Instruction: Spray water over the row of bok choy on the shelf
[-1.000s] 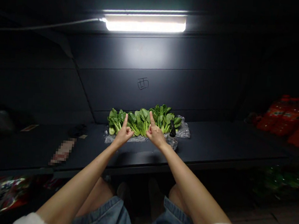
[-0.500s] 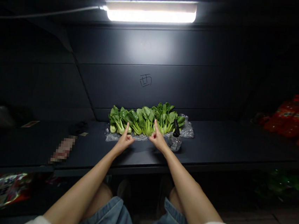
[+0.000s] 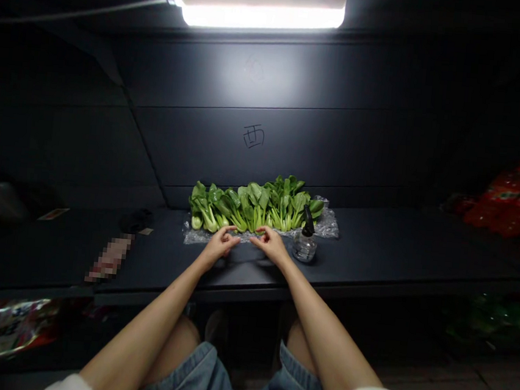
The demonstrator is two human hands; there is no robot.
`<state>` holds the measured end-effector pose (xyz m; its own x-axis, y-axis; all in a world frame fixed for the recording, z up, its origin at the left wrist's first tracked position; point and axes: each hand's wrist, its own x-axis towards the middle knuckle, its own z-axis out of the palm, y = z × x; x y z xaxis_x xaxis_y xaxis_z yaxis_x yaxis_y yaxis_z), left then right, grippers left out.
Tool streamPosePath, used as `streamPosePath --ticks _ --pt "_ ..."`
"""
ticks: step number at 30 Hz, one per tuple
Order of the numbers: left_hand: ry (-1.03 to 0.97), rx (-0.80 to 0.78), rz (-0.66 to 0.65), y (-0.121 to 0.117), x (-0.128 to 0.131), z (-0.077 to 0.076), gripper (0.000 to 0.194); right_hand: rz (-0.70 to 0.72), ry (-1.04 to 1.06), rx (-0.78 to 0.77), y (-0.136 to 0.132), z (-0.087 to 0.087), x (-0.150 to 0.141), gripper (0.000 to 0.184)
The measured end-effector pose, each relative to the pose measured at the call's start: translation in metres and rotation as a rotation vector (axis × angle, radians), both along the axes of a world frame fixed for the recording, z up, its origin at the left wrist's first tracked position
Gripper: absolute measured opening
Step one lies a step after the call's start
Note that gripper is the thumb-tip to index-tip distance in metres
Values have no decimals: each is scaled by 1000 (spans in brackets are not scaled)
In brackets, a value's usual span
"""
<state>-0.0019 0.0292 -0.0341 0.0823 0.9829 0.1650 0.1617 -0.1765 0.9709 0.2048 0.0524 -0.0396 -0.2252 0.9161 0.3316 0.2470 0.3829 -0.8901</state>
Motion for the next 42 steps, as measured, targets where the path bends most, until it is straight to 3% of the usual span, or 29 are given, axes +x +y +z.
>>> streamPosePath --ticks 2,5,12,16,19,22,25,29,34,38,42 --pt "-43 -44 41 1 -2 6 61 -34 26 -27 0 7 0 53" --pt "-84 -117 15 3 -8 20 74 -4 82 -142 2 21 1 73" --pt "-258 -139 -324 -4 -12 65 81 350 274 -355 -6 71 5 79" --pt "-417 -110 -406 -10 -7 86 81 516 428 -392 -17 93 5 78" --pt "-516 -118 -414 -7 -3 85 80 587 449 -533 -15 90 2 77" --pt "-486 -241 -475 -1 2 70 81 569 389 -703 -8 75 -1 76" --pt "-510 -280 -529 3 8 55 81 556 385 -748 -2 60 -4 76" --pt "-491 -270 -542 5 20 54 81 472 325 -641 1 52 -7 79" --pt "-430 -201 -353 11 30 57 86 46 160 -186 -6 42 -5 90" --pt "-343 -261 -194 17 29 37 88 -263 90 156 -25 44 8 85" --pt "-333 -240 -13 22 26 11 75 -407 149 433 -45 67 30 70"
